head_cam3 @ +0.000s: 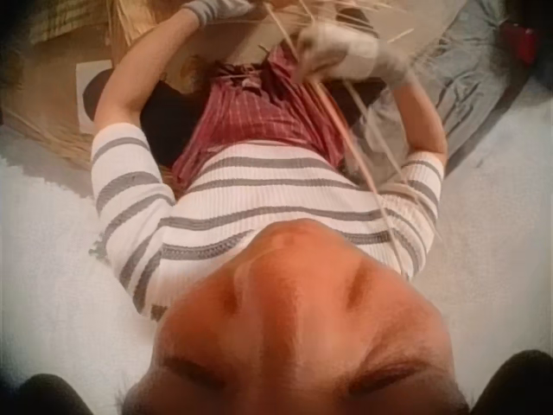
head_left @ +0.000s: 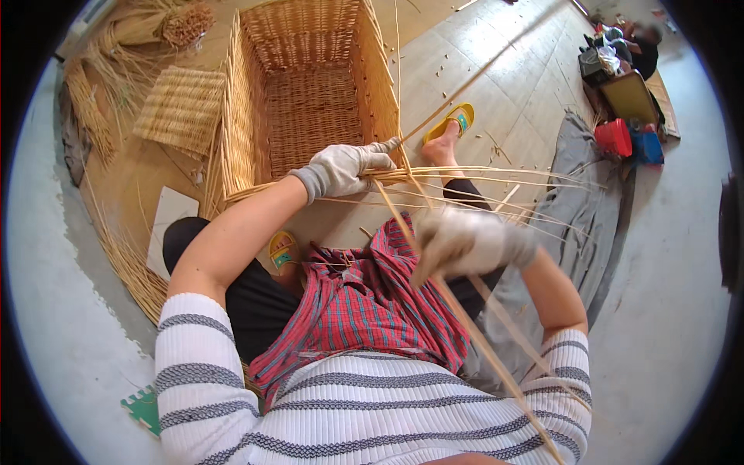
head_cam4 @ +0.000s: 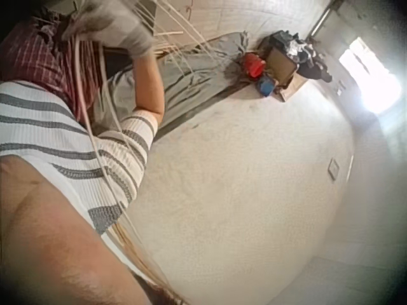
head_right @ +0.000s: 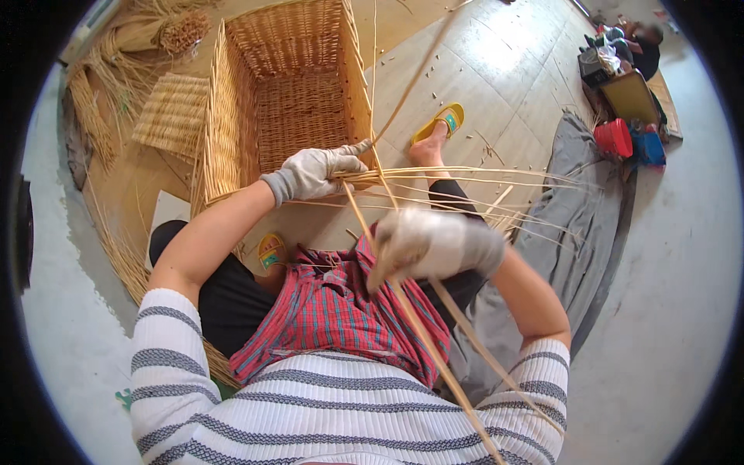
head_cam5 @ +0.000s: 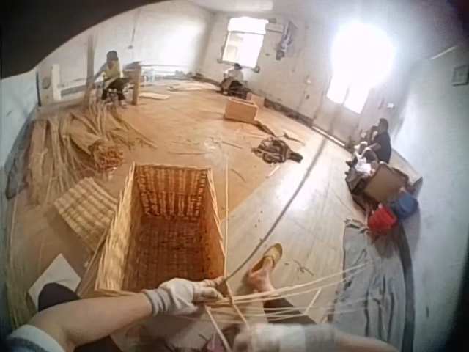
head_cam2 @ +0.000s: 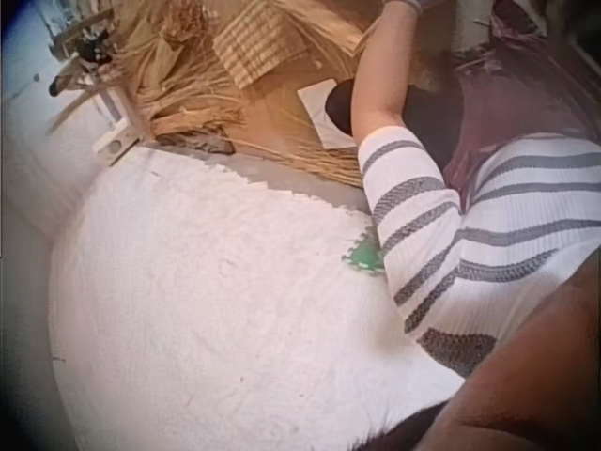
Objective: Weaving a rectangular wicker basket by hand.
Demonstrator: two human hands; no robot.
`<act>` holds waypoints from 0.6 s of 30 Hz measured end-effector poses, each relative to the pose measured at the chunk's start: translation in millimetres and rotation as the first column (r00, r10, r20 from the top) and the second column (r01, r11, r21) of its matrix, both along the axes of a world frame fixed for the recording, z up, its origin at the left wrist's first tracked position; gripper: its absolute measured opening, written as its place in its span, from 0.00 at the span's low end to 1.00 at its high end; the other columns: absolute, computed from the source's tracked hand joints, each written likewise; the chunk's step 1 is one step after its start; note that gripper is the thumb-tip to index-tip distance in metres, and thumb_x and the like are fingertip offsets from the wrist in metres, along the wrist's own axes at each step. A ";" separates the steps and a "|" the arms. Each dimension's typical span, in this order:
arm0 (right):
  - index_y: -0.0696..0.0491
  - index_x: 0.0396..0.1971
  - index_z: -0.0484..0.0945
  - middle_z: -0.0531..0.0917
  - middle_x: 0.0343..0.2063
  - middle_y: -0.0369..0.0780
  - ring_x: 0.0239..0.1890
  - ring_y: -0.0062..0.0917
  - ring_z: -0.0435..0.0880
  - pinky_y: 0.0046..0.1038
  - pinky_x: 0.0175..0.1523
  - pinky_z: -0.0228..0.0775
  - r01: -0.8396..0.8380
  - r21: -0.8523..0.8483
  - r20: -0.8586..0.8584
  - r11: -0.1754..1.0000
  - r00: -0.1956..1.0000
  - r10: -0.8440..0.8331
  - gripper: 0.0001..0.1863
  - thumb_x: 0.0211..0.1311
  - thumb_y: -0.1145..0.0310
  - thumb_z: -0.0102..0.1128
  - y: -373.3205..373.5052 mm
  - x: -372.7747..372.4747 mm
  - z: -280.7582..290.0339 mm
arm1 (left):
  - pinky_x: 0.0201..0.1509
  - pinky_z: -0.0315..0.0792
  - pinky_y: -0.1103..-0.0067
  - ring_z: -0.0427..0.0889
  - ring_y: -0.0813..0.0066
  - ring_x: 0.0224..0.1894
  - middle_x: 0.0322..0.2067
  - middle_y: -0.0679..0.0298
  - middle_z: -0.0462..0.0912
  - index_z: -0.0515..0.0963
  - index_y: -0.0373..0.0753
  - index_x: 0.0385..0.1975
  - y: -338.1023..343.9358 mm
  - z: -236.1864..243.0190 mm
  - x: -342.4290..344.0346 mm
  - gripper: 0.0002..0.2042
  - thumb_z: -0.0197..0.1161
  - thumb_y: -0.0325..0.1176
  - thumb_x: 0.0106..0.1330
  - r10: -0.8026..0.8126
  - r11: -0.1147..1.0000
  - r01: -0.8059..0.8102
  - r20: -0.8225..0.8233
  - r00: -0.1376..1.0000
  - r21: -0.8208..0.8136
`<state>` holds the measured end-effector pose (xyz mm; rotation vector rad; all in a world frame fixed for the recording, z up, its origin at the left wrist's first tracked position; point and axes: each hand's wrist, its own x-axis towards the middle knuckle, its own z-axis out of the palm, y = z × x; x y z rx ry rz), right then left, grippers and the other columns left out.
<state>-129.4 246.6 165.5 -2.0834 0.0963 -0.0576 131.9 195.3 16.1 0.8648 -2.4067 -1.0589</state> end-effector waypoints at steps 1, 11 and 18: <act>0.54 0.38 0.87 0.79 0.32 0.34 0.36 0.24 0.79 0.30 0.43 0.72 -0.013 0.009 -0.003 1.000 1.000 0.014 0.12 0.53 0.79 0.64 -3.7 -0.1 2.3 | 0.62 0.72 0.73 0.74 0.59 0.65 0.72 0.58 0.63 0.80 0.45 0.52 1.0 -4.1 3.0 0.20 0.72 0.33 0.58 0.014 1.000 -0.013 -0.053 0.999 0.005; 0.55 0.30 0.82 0.84 0.29 0.33 0.33 0.17 0.81 0.23 0.44 0.76 0.882 0.430 -0.341 0.191 0.355 -0.871 0.07 0.59 0.70 0.73 -77.8 -111.7 -139.6 | 0.67 0.69 0.74 0.71 0.61 0.67 0.71 0.58 0.64 0.79 0.44 0.55 0.4 12.1 -6.0 0.24 0.73 0.33 0.56 0.042 0.996 -0.042 0.001 0.999 0.083; 0.56 0.31 0.82 0.84 0.28 0.33 0.33 0.17 0.81 0.23 0.44 0.76 0.869 0.464 -0.371 0.174 0.369 -0.852 0.10 0.58 0.67 0.73 -78.8 -111.4 -143.0 | 0.56 0.77 0.71 0.79 0.62 0.55 0.54 0.64 0.77 0.77 0.59 0.59 6.6 28.4 -10.4 0.28 0.73 0.35 0.56 0.091 0.994 -0.085 0.102 0.991 -0.070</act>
